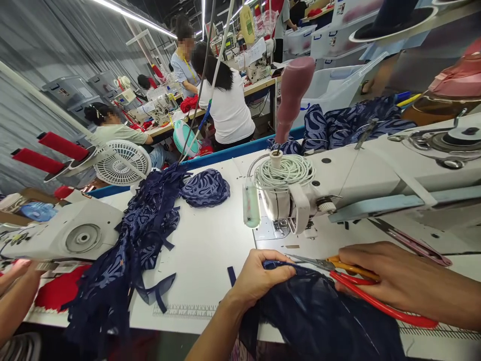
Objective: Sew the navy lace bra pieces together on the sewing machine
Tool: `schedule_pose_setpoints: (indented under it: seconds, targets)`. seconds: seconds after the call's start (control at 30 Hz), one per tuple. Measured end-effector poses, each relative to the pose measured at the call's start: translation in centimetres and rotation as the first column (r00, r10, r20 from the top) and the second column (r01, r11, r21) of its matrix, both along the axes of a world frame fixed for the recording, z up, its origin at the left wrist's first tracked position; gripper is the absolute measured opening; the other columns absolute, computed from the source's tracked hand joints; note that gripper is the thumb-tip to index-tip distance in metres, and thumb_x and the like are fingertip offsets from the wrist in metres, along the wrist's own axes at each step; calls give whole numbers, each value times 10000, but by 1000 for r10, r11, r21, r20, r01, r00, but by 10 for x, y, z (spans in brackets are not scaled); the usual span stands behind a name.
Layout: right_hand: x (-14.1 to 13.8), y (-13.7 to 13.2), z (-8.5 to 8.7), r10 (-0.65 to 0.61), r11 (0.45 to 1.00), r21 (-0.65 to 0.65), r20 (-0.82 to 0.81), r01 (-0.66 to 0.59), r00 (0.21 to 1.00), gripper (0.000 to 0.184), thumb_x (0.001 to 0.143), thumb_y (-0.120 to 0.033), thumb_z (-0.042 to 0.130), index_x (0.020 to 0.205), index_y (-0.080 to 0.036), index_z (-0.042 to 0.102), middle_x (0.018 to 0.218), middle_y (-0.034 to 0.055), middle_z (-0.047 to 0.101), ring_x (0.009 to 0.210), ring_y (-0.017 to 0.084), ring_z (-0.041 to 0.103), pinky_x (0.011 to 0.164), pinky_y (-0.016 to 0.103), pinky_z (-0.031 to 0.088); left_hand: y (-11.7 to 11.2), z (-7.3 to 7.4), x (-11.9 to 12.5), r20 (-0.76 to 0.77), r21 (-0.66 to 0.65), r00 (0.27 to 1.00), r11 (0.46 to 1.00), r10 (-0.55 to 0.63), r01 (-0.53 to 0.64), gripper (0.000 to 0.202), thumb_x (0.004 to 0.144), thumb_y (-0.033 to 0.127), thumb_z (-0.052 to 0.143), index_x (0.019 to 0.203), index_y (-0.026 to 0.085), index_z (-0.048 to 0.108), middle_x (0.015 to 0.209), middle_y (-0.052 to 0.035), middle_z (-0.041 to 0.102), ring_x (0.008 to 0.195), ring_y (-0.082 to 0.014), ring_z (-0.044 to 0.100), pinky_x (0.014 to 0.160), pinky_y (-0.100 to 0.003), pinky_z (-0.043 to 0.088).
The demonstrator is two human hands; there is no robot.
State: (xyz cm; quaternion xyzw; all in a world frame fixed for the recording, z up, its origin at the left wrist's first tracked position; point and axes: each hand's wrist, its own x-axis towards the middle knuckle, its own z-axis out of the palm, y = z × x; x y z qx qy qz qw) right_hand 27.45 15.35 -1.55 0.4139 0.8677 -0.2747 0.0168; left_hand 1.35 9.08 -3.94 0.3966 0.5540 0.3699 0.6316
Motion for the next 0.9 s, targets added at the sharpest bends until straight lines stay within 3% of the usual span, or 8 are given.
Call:
schedule_pose_setpoints:
  seconds: [0.13, 0.2, 0.3, 0.43, 0.53, 0.63, 0.73, 0.9]
  targets:
    - [-18, -9, 4, -122, 986, -126, -98, 109, 988, 385, 851, -641, 587, 931, -265, 585, 963, 52, 688, 882, 268, 639, 747, 340, 449, -1, -3, 1, -15, 49, 999, 998, -44, 45, 295, 706, 387, 830, 860, 137, 798, 854, -58, 726, 780, -170, 615, 726, -265, 476]
    - [-28, -13, 2, -152, 979, -157, -146, 129, 977, 333, 838, -577, 608, 880, -255, 534, 862, 21, 652, 773, 224, 595, 680, 308, 420, -2, -3, 0, -27, 85, 997, 994, -73, 75, 273, 741, 366, 800, 907, 150, 789, 874, -48, 718, 811, -171, 614, 758, -265, 468]
    - [-38, -16, -5, -187, 965, -212, -154, 152, 970, 295, 875, -467, 532, 751, -238, 392, 659, -30, 489, 602, 151, 402, 570, 279, 292, -3, 0, -7, -112, 132, 991, 988, -71, 85, 249, 798, 320, 723, 990, 163, 752, 834, -18, 678, 771, -154, 587, 740, -256, 441]
    - [-35, -12, -12, -196, 941, -314, -197, 127, 961, 322, 862, -459, 546, 738, -235, 351, 647, -53, 390, 606, 133, 323, 572, 275, 267, -9, 6, -20, -269, 196, 963, 977, -32, 87, 200, 855, 343, 648, 867, 166, 739, 879, -29, 686, 874, -182, 598, 820, -265, 429]
    - [-33, -8, -14, -188, 916, -395, -259, 74, 947, 354, 859, -472, 553, 730, -229, 329, 646, -64, 332, 608, 122, 304, 576, 264, 282, -13, 4, -25, -163, 97, 986, 993, -47, 63, 308, 873, 446, 640, 895, 160, 750, 807, -11, 658, 775, -158, 574, 729, -251, 420]
    - [-34, -6, -12, -210, 896, -438, -289, 66, 934, 358, 849, -462, 566, 729, -226, 324, 659, -67, 298, 621, 118, 277, 588, 257, 297, -15, 3, -23, -37, 3, 999, 1000, -24, 24, 348, 802, 469, 731, 946, 153, 758, 824, -12, 659, 734, -139, 558, 692, -237, 419]
    - [-35, -6, -4, -170, 911, -408, -251, 55, 953, 338, 855, -437, 565, 737, -227, 328, 665, -60, 342, 621, 126, 338, 595, 265, 297, -16, 4, -17, -2, -36, 1000, 999, -12, 12, 349, 706, 410, 816, 927, 143, 771, 853, -31, 678, 744, -146, 576, 705, -246, 437]
    - [-27, -4, 13, -9, 989, -145, -54, 1, 999, 378, 860, -623, 589, 867, -250, 534, 889, 33, 624, 820, 244, 587, 714, 334, 391, -14, 8, -13, 10, -56, 999, 998, 38, -37, 323, 664, 396, 815, 845, 132, 773, 768, -22, 651, 686, -132, 547, 656, -241, 408]
